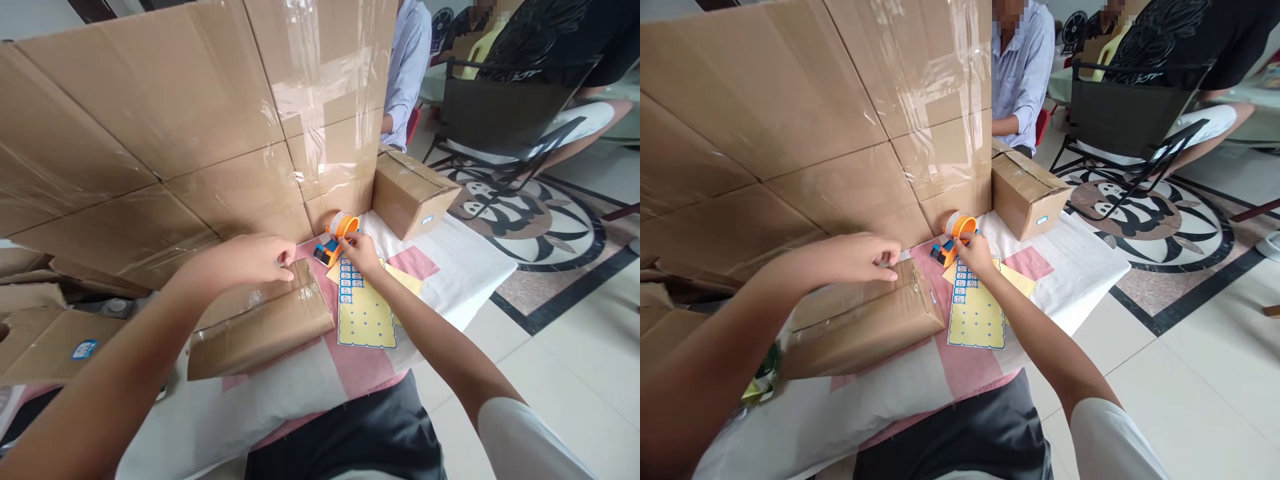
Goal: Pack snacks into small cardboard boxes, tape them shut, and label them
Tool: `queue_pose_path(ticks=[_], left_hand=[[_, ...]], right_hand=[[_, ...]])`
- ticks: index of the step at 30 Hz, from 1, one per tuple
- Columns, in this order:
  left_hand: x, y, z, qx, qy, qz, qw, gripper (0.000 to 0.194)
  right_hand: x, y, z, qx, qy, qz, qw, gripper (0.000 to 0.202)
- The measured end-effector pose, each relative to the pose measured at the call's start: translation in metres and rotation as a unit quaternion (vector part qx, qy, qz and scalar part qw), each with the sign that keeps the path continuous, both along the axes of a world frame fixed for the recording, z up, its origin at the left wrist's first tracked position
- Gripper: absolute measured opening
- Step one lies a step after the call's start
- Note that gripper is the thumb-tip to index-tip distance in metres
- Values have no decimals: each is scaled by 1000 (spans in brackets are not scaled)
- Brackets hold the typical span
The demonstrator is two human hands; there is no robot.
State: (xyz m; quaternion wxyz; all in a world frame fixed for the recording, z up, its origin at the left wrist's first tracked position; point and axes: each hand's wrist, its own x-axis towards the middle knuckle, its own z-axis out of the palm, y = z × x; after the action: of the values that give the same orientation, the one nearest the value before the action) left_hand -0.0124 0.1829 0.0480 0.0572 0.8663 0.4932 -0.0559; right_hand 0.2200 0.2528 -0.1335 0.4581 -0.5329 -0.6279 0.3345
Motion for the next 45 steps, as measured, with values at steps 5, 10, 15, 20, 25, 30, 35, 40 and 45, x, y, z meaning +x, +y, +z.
queue_pose_path(ticks=[5,10,15,20,25,30,35,40,45], left_hand=[[20,53,3,-154,-12,5,988,78],[56,72,-20,-208,-161,80,961,53],[70,65,-48,-220,-332,98,912,25],[68,60,-55,-201,-420,107,878,25],[78,56,-41,-196,-376,151,893,13],[81,48,-13,-287,-354,191,869,14],[82,34,-1,-243,-371,231,866,40],[87,2,4,-232,-386,199,870,28],[87,-18,4,-230,-394,170,873,26]], right_hand=[[-1,-16,10,50,24,-70,996,29],[2,-27,17,149,96,-109,978,31],[7,-26,17,239,95,-116,959,31],[11,-24,18,274,1,-113,955,25],[17,-20,19,261,-32,-131,956,24],[28,-22,30,279,-45,-150,947,26],[32,-25,50,249,43,-170,953,29],[43,-22,69,181,165,-213,946,30],[46,-34,77,131,242,-168,947,29]])
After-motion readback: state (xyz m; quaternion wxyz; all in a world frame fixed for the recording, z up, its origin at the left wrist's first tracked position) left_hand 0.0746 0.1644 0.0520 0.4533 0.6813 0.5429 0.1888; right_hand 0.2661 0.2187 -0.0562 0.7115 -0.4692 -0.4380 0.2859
